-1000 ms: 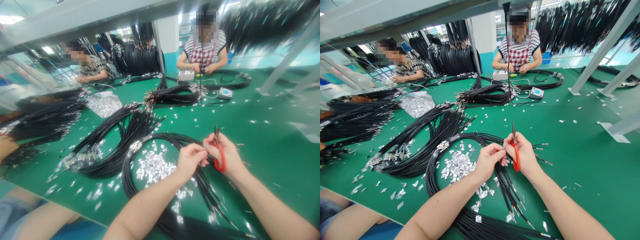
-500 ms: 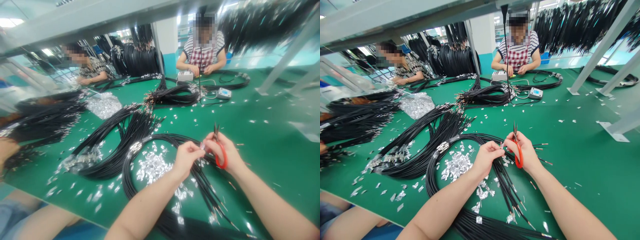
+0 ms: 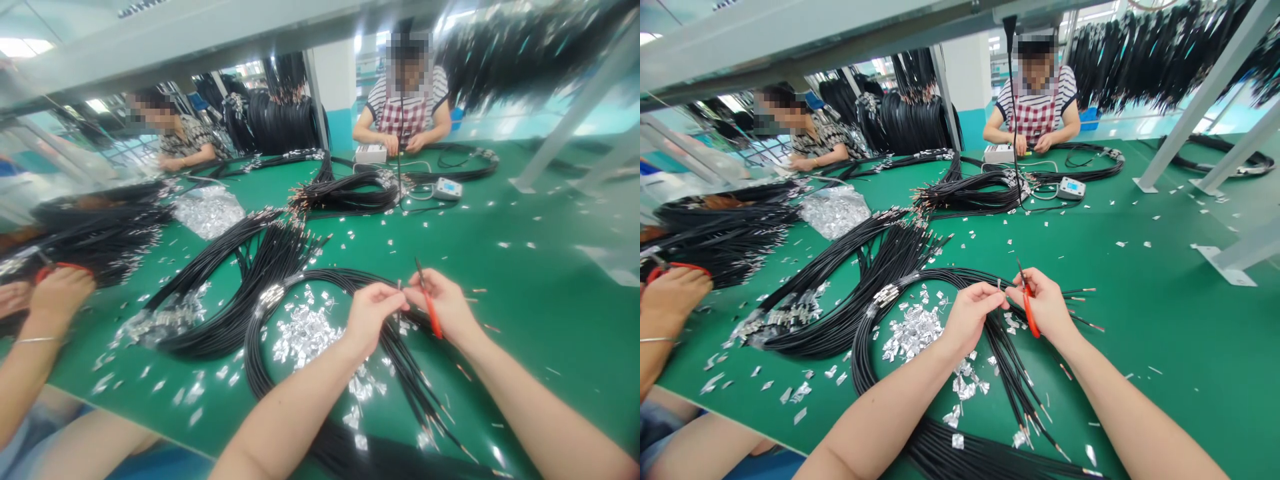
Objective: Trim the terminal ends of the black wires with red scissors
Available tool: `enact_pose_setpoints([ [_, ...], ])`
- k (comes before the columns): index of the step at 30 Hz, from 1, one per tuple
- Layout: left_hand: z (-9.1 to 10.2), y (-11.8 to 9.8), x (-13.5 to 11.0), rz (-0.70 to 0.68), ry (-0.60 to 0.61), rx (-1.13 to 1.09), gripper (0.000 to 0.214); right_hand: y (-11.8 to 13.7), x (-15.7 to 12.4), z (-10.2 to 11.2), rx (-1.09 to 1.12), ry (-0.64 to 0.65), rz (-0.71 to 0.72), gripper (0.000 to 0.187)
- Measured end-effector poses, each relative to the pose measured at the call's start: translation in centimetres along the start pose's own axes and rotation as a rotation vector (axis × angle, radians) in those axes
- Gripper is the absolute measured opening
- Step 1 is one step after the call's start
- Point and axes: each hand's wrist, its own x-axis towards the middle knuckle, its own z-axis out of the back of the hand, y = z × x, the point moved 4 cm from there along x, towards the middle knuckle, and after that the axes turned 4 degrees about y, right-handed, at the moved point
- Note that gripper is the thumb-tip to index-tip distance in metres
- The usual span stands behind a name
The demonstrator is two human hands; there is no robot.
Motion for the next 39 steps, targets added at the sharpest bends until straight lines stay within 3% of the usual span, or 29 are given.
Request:
enact_pose_setpoints([
  [4,0.8,-0.4,0.3,-0.142,-0.122,0.02,0.011,-0.2,-0.6,-1.6,0.192,0.125,-0.076,0.034],
  [8,1.2,-0.2,0.5,-0.144,-0.185,-0.021,0.014,-0.2,-1.2,-2.6,0.194,0.16,-0.048,0.034],
  [14,1.1,-0.8,0.7,-0.066,-0.08,-0.068,0.021,-0.1,-1.2,-2.2,0.096,0.135,-0.046,0.036],
  [25,1.6,-1.3,1.1,-0.136,-0.126,0.051,0.012,-0.1,-1.0,-1.7,0.062,0.152,-0.019,0.035],
  [28,1.3,-1.2,1.0,-0.125,-0.068,0.0,0.013,-0.5,-0.8,-1.5,0.084,0.132,-0.013,0.036],
  [34,0.1,-0.8,0.9,0.034,0.127,-0.227,0.018,-0.1,-0.7,-1.3,0.059,0.073,0.001,0.037],
  [36,0.1,-1.1,0.9,0.028,0.138,-0.259,0.02,0.8,-0.8,-1.0,-0.034,0.094,0.025,0.033],
  [39,0.3,-1.6,0.9,0.022,0.109,-0.273,0.021,1.8,-1.3,-0.9,-0.164,0.256,0.005,0.03],
])
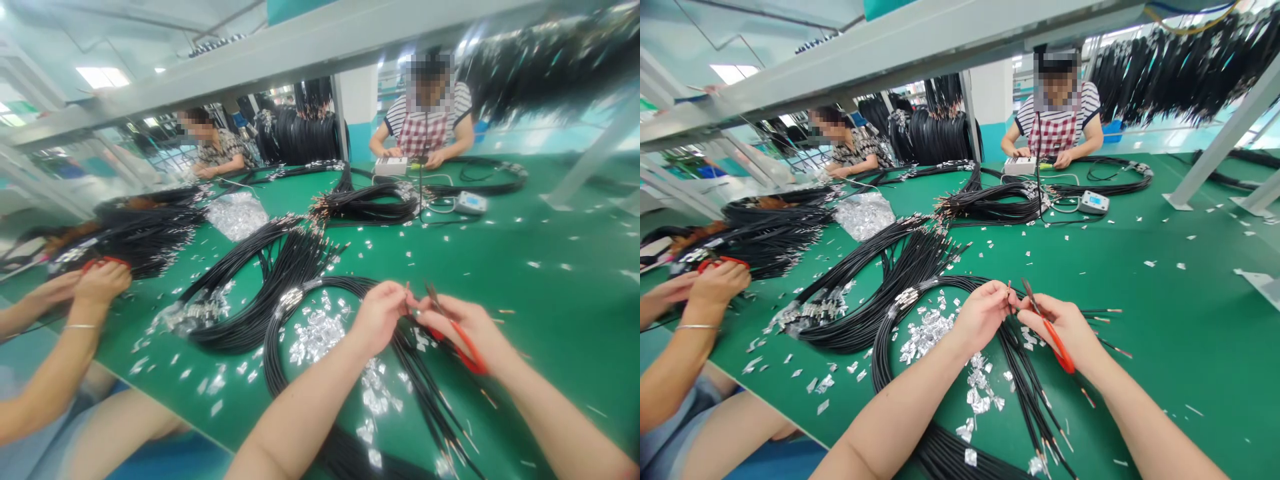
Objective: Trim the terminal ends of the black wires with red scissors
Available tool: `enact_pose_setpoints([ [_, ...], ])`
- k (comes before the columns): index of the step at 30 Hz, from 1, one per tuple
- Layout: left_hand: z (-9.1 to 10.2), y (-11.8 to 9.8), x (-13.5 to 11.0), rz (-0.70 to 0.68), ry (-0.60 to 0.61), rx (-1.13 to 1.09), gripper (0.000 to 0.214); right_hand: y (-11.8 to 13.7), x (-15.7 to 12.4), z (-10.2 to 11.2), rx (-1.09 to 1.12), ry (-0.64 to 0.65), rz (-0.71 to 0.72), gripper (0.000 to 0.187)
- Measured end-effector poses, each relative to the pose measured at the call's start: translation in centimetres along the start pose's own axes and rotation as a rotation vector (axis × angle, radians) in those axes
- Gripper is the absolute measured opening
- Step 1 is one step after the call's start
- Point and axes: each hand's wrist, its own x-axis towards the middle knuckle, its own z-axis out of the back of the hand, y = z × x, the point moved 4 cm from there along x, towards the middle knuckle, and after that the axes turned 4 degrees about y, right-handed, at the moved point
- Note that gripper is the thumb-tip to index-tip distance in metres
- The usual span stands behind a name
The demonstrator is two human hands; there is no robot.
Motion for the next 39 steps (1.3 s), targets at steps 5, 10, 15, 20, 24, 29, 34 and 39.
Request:
enact_pose_setpoints([
  [5,-0.1,-0.5,-0.2,-0.041,-0.038,0.075,0.022,-0.3,-0.9,-0.8,0.012,0.241,-0.123,0.043],
  [10,-0.1,-0.5,-0.2,-0.108,-0.077,0.107,0.024,-0.5,-1.1,-1.4,0.052,0.199,-0.161,0.044],
  [15,0.1,-0.4,-0.4,-0.147,-0.09,0.217,0.023,0.6,-1.2,-1.7,0.164,0.193,-0.117,0.04],
  [20,0.4,-0.5,-0.5,-0.243,-0.11,0.288,0.02,0.0,-1.3,-2.4,0.275,0.227,-0.114,0.043],
  [24,0.3,-0.4,-0.3,-0.21,-0.11,0.24,0.019,-0.5,-1.3,-2.4,0.342,0.205,-0.102,0.042],
  [29,0.2,0.9,0.2,-0.123,-0.117,0.094,0.033,-0.5,-1.3,-0.6,0.151,0.071,-0.084,0.038],
  [34,0.8,2.3,0.9,0.017,-0.19,-0.028,0.042,-0.7,-0.8,2.4,-0.416,-0.229,0.022,0.028],
  [39,0.9,1.3,0.8,0.05,-0.201,-0.009,0.036,-1.0,0.0,2.2,-0.788,-0.174,0.386,0.029],
])
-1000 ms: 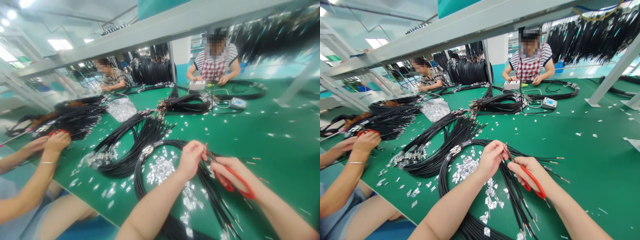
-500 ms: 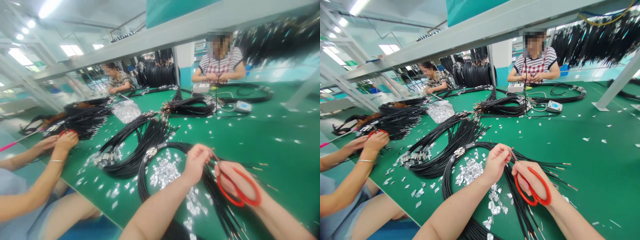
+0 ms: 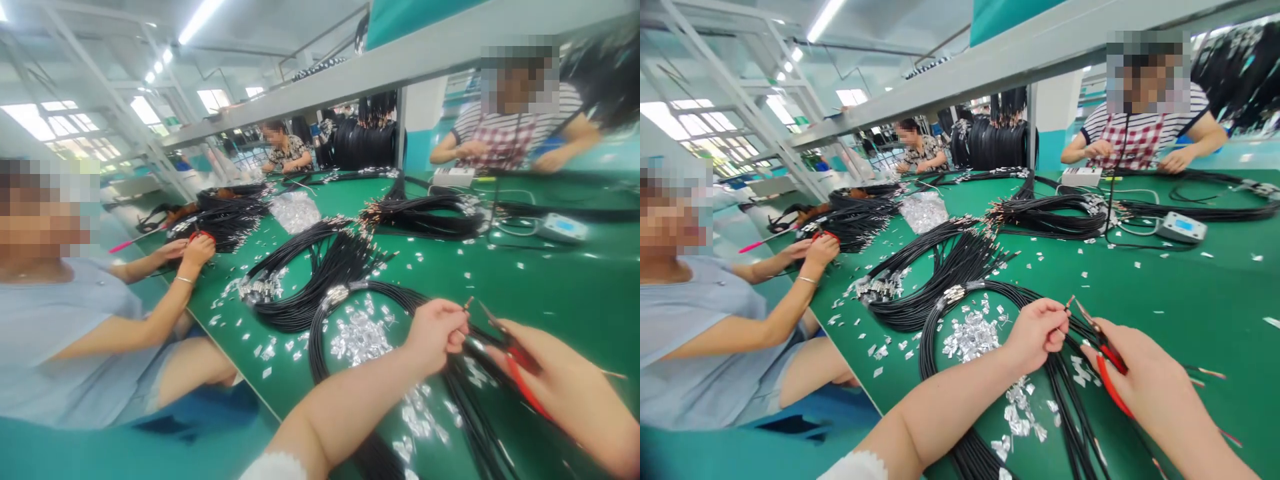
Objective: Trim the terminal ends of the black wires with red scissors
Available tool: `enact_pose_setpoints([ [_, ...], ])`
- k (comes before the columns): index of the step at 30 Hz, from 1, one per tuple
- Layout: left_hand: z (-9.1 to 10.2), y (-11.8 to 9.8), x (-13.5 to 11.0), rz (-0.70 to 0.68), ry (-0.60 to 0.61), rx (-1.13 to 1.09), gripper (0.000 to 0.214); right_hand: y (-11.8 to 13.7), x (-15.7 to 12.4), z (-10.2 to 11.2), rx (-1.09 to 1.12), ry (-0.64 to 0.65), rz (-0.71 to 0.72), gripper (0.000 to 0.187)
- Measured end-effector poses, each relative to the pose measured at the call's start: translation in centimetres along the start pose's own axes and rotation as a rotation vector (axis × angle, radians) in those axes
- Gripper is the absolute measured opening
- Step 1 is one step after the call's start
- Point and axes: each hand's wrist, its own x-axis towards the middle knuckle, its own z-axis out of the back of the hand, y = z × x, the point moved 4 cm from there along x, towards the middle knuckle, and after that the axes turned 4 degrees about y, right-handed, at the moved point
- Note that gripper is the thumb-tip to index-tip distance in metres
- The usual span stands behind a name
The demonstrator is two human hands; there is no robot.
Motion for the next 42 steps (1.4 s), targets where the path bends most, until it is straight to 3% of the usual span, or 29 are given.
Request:
enact_pose_setpoints([
  [2,-0.2,-0.2,-0.3,0.031,0.038,0.013,0.033,0.4,-0.3,-0.1,-0.169,-0.056,0.101,0.027],
  [6,-0.7,-0.1,-0.9,0.095,0.094,0.058,0.03,1.6,-0.9,0.6,-0.561,-0.116,0.169,0.024],
  [13,-0.7,0.3,-1.3,0.144,0.152,0.081,0.027,3.3,-0.6,2.4,-0.766,-0.064,0.31,0.025],
  [24,-0.4,0.6,-1.3,0.15,0.145,0.105,0.024,4.0,-1.4,2.2,-0.895,-0.066,0.292,0.013],
  [31,-0.4,0.5,-1.6,0.043,0.043,0.189,0.019,4.7,-1.3,2.3,-0.915,0.013,0.279,0.014],
  [39,-0.7,1.0,-2.0,0.123,0.076,0.11,0.025,4.1,-1.2,3.6,-0.802,-0.059,0.3,0.028],
  [42,-0.7,0.9,-2.1,0.11,0.06,0.075,0.028,4.3,-1.1,3.7,-0.83,-0.03,0.336,0.025],
])
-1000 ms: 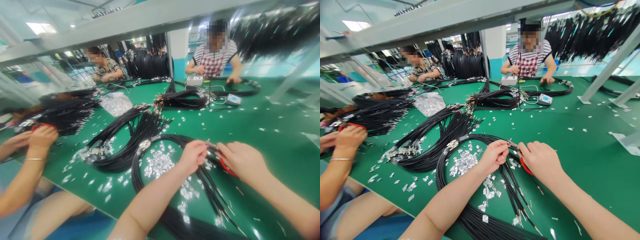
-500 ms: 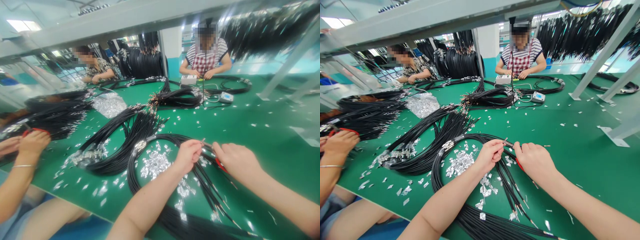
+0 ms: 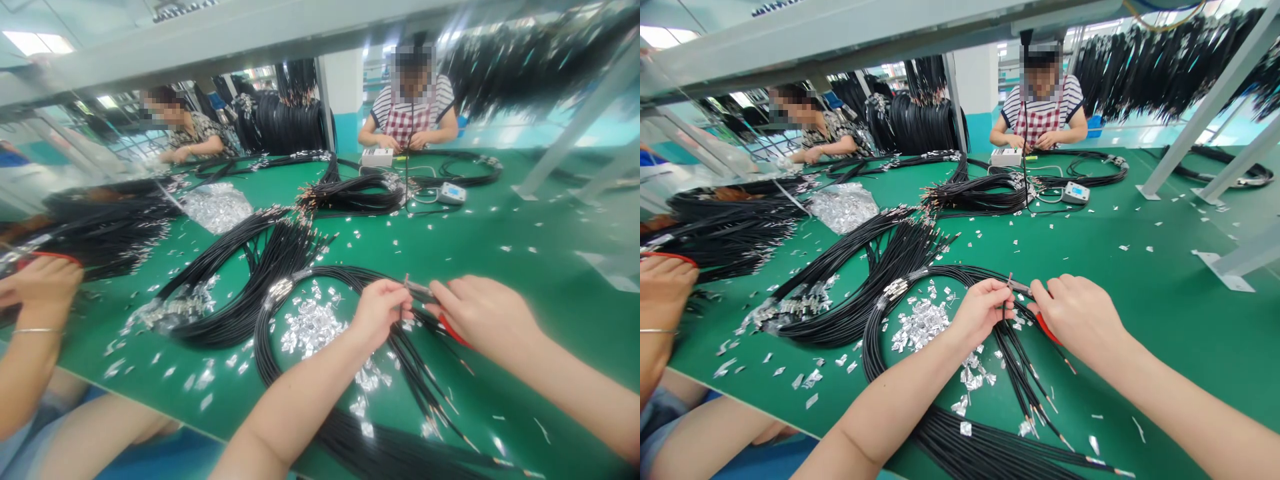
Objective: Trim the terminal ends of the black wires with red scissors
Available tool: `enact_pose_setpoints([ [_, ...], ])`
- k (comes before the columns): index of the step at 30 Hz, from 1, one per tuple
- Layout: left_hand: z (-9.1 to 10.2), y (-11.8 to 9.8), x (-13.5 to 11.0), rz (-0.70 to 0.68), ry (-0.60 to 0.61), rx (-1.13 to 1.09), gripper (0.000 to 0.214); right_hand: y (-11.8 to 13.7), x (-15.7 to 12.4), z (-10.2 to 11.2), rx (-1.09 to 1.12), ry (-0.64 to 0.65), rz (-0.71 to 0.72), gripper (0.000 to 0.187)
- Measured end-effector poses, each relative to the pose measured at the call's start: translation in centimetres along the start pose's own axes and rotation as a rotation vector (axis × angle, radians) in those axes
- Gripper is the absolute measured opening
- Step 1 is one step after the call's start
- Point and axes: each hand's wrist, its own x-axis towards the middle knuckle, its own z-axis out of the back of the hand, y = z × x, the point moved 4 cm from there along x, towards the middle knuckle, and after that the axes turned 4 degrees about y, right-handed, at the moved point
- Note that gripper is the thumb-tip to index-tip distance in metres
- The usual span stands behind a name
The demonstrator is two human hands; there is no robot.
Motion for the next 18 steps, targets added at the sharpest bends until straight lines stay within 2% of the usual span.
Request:
enact_pose_setpoints([
  [6,-0.1,-0.1,0.0,-0.027,-0.019,0.005,0.033,0.6,0.4,0.6,-0.082,0.02,0.03,0.014],
  [18,0.1,-0.1,0.0,-0.116,-0.116,0.149,0.031,1.5,0.5,0.9,-0.126,0.173,-0.001,0.014],
])
